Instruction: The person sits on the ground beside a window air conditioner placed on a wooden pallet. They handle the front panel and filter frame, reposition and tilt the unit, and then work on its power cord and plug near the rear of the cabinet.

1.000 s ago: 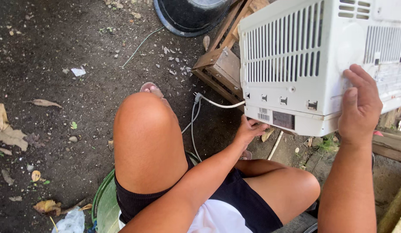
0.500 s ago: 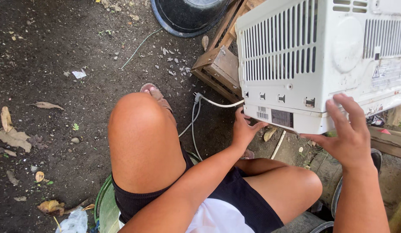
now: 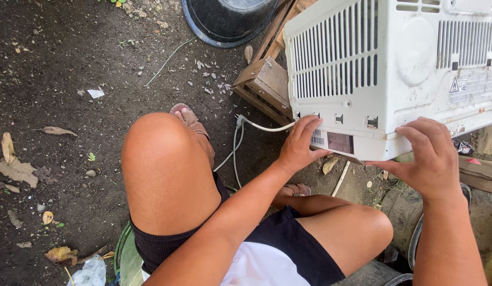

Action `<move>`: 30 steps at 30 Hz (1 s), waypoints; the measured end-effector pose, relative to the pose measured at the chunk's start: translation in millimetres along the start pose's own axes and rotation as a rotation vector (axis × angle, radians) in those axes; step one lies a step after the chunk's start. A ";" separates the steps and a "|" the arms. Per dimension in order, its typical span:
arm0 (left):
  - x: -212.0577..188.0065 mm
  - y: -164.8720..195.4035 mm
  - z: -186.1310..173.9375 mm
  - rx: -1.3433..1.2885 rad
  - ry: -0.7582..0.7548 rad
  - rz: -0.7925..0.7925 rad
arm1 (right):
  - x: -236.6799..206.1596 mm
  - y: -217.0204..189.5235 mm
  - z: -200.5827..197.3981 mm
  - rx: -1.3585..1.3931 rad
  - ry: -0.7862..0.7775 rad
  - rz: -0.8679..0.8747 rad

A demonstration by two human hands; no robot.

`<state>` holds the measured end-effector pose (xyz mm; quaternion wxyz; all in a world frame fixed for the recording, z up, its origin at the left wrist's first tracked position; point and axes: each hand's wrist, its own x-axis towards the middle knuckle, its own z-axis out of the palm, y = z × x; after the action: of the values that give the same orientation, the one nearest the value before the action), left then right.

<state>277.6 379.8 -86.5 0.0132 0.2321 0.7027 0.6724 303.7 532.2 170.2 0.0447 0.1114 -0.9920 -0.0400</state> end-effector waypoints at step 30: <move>1.9 -42.7 10.4 0.088 -0.011 0.067 | 9.3 41.4 33.2 0.046 -0.020 -0.083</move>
<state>266.2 390.7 -127.5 -0.0154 0.2596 0.7234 0.6396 282.4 572.7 141.7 0.0305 0.1529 -0.9876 -0.0200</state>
